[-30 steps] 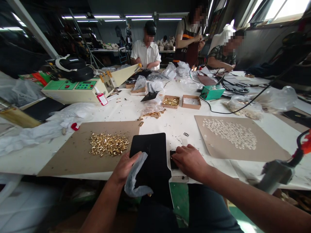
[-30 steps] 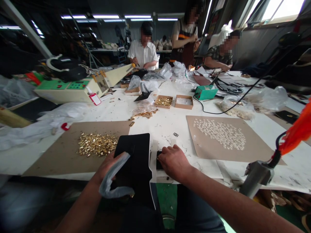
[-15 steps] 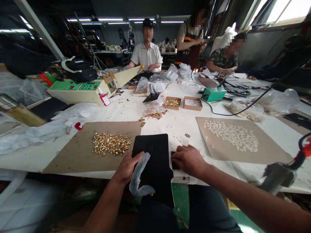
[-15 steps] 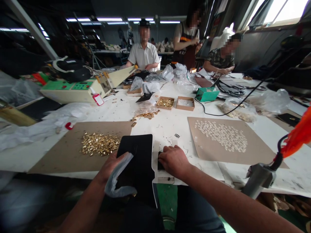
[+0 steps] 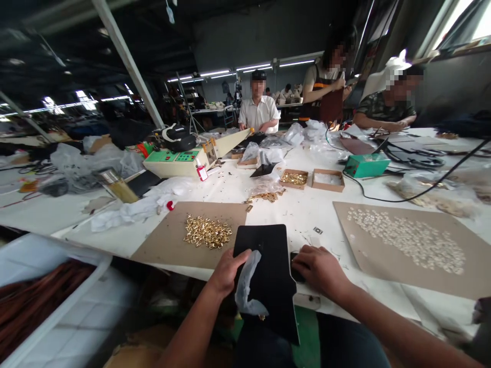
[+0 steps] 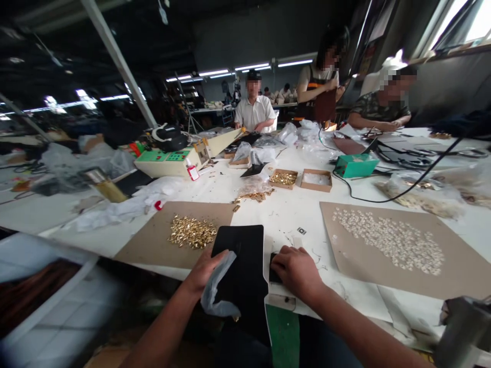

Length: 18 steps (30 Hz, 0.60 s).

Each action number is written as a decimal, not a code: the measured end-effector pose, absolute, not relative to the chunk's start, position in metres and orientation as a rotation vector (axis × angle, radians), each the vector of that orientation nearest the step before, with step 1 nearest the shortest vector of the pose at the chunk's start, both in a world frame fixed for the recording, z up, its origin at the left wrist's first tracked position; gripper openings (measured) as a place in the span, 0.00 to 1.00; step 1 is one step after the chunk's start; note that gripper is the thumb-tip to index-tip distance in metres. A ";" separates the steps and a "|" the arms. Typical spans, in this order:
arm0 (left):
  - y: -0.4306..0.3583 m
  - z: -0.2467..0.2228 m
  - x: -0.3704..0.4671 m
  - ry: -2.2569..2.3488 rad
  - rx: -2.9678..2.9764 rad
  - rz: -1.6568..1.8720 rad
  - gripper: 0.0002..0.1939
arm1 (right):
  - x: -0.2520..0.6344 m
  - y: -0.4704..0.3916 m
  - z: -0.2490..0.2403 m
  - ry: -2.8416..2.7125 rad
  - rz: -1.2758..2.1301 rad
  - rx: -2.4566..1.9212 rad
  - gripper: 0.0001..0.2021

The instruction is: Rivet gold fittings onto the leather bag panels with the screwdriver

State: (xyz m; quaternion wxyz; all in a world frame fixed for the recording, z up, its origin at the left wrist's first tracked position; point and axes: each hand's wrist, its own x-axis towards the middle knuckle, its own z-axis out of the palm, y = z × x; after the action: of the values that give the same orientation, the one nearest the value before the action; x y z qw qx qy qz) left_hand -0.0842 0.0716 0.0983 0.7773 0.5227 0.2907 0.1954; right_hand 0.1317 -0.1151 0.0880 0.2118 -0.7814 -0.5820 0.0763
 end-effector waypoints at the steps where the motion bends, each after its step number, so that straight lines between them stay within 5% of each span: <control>1: 0.067 0.100 -0.088 0.648 1.124 0.428 0.24 | 0.134 -0.118 0.087 -1.573 0.239 -2.128 0.12; 7: 0.041 0.114 -0.119 0.855 1.159 0.585 0.27 | 0.139 -0.149 0.103 -1.045 0.189 -1.781 0.14; 12: 0.007 0.125 -0.133 0.960 1.320 0.692 0.27 | 0.086 -0.161 0.149 -1.196 0.238 -1.572 0.14; 18: -0.049 0.139 -0.127 0.973 1.514 0.665 0.33 | 0.037 -0.159 0.172 -1.281 0.588 -1.542 0.35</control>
State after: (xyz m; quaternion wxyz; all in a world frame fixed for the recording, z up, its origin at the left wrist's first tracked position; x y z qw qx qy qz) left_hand -0.1272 -0.0489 0.1395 0.5742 0.6460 0.4153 0.2837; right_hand 0.0369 -0.1588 0.1724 0.5020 -0.6383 -0.5303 0.2435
